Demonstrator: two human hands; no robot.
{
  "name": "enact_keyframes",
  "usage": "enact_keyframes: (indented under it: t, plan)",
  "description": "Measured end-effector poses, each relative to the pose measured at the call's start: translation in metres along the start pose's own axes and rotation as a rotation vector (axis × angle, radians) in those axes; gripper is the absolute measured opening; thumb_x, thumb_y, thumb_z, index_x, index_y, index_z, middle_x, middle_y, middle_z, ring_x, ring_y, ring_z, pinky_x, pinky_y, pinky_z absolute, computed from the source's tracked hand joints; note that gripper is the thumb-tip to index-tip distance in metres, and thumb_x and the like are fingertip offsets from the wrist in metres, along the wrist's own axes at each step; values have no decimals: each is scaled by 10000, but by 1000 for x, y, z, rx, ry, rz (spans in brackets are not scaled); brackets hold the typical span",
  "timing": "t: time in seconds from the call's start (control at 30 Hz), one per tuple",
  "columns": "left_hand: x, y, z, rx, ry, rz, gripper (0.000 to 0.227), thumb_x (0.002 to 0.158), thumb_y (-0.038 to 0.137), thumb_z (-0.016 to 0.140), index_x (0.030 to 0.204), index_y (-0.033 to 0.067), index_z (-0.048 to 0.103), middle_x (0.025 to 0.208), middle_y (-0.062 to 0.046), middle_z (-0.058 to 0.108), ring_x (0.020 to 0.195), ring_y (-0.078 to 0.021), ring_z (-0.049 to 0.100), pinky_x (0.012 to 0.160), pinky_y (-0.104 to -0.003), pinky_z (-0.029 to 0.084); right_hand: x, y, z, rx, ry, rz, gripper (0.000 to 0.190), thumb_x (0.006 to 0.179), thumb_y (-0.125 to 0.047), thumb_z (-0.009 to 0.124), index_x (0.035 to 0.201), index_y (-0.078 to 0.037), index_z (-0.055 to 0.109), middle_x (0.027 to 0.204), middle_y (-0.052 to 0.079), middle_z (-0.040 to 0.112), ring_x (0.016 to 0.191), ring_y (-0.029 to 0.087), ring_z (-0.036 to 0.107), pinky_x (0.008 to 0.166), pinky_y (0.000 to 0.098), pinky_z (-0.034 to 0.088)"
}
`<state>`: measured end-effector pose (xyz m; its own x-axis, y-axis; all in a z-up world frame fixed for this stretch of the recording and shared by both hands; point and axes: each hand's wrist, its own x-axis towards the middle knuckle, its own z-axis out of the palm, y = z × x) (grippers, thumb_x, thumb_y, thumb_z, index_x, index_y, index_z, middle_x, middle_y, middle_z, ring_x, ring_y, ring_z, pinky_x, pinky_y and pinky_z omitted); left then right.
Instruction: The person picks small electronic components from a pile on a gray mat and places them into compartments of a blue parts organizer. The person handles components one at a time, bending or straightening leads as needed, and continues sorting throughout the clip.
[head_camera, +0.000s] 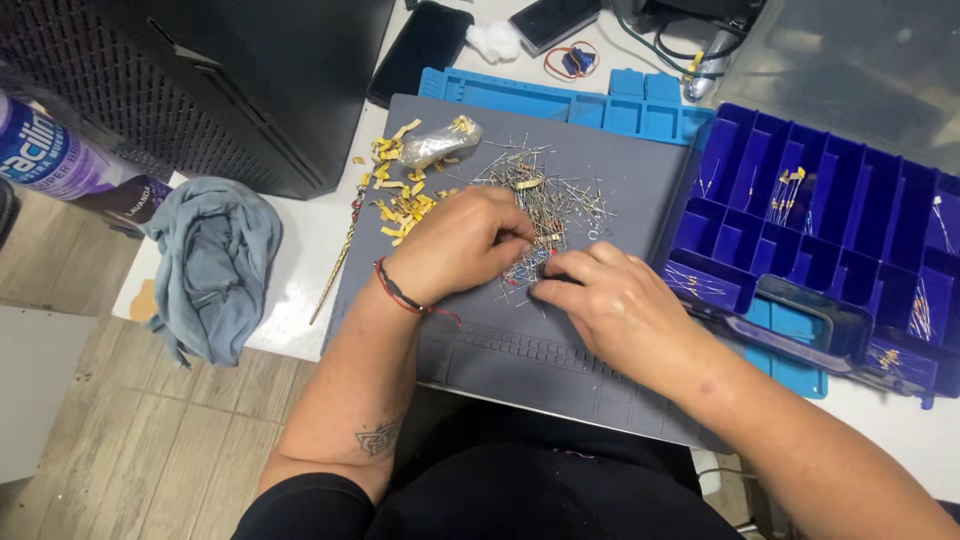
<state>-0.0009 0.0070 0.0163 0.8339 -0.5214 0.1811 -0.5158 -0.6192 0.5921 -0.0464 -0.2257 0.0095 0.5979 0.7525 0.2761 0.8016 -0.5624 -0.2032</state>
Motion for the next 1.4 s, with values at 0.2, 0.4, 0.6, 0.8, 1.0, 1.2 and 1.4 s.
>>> enact_keyframes:
  t: [0.2, 0.4, 0.6, 0.8, 1.0, 1.2, 1.4]
  plan:
    - [0, 1, 3, 19, 25, 24, 77, 822, 159, 713, 847, 107, 764, 784, -154, 677, 860, -414, 677, 795, -507, 547, 3, 0, 5, -13, -58, -5, 214, 911, -92, 615, 1052, -204, 731, 1138, 22, 682, 1013, 273, 642, 774, 406, 544]
    - [3, 1, 6, 7, 28, -5, 72, 824, 140, 691, 833, 110, 756, 787, -130, 677, 866, -375, 687, 813, -460, 551, 3, 8, 18, 26, -65, -18, 190, 933, -93, 597, 1028, -192, 728, 1115, 0, 682, 1036, 247, 651, 772, 380, 539]
    - [3, -2, 11, 1, 31, -9, 74, 821, 147, 698, 841, 103, 754, 799, -137, 681, 874, -381, 685, 814, -468, 552, 2, 5, 14, 32, -36, -21, 165, 931, -120, 626, 1030, -208, 724, 1112, -6, 683, 1073, 241, 649, 803, 380, 539]
    - [5, -1, 11, 6, 31, -4, 68, 823, 155, 698, 830, 104, 743, 795, -143, 669, 878, -395, 677, 810, -478, 548, 3, 5, 12, 16, -34, -36, 153, 962, -124, 596, 972, -182, 737, 1072, -2, 687, 1061, 226, 647, 788, 365, 519]
    - [3, 1, 9, 3, 35, -13, 72, 828, 160, 699, 833, 102, 741, 801, -144, 674, 885, -398, 679, 810, -481, 549, -3, 10, 24, -172, 24, -128, 139, 982, -150, 571, 956, -181, 704, 983, -24, 666, 1029, 192, 611, 758, 345, 466]
    - [5, -2, 14, 0, 57, 8, 63, 823, 152, 697, 820, 107, 740, 780, -141, 665, 856, -387, 676, 797, -466, 548, -8, 8, 44, -345, 58, -137, 90, 939, -122, 578, 960, -112, 665, 899, 60, 628, 932, 256, 584, 733, 382, 449]
    - [5, 3, 11, -76, 92, 22, 67, 826, 139, 706, 848, 100, 756, 801, -128, 690, 864, -363, 691, 809, -445, 553, -11, 16, 32, -248, 115, -117, 120, 873, -148, 630, 979, -92, 640, 1004, 85, 636, 984, 285, 603, 774, 387, 482]
